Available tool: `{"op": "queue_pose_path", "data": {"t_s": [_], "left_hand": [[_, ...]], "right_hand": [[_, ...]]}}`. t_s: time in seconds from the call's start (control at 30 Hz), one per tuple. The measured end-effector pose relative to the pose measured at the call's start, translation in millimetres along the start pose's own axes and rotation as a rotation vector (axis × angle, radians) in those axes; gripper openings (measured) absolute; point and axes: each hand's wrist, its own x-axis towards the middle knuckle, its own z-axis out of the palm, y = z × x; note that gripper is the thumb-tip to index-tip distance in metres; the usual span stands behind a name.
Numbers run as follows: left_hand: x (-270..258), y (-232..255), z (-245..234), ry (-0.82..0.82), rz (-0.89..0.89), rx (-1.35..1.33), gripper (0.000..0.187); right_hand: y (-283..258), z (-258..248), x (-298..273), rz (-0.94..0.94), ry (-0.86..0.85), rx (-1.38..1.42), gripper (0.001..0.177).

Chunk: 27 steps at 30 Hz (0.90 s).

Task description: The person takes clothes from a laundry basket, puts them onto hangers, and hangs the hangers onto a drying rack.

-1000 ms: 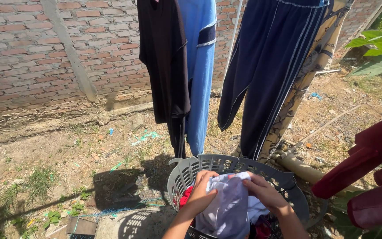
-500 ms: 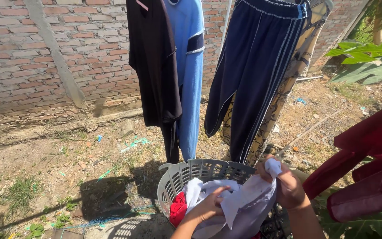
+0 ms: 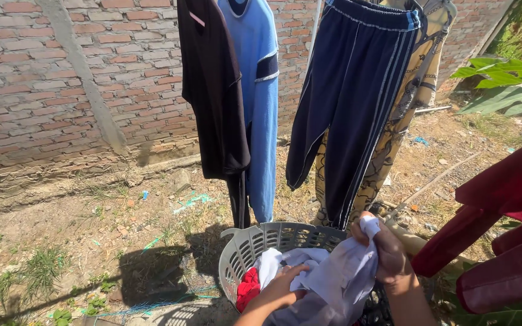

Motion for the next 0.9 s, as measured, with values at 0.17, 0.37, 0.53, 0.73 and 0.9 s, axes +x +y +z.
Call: {"op": "queue_pose_path", "data": {"t_s": [0.17, 0.37, 0.53, 0.73, 0.9], "left_hand": [[29.0, -37.0, 32.4, 0.296, 0.238, -0.105, 0.031], [12.8, 60.2, -104.6, 0.543, 0.078, -0.427, 0.019], [1.3, 176.2, -125.7, 0.408, 0.203, 0.248, 0.021], [-23.5, 182.7, -150.0, 0.287, 0.121, 0.246, 0.024], [-25.5, 93.1, -134.7, 0.191, 0.028, 0.102, 0.022]], "right_hand": [[-12.0, 7.0, -0.9, -0.086, -0.262, 0.208, 0.032], [-22.1, -63.2, -5.7, 0.229, 0.305, -0.998, 0.051], [14.2, 34.8, 15.6, -0.109, -0.106, -1.303, 0.084], [12.1, 45.2, 38.2, 0.054, -0.113, -1.42, 0.039], [-32.5, 90.6, 43.6, -0.154, -0.016, -1.607, 0.022]]}}
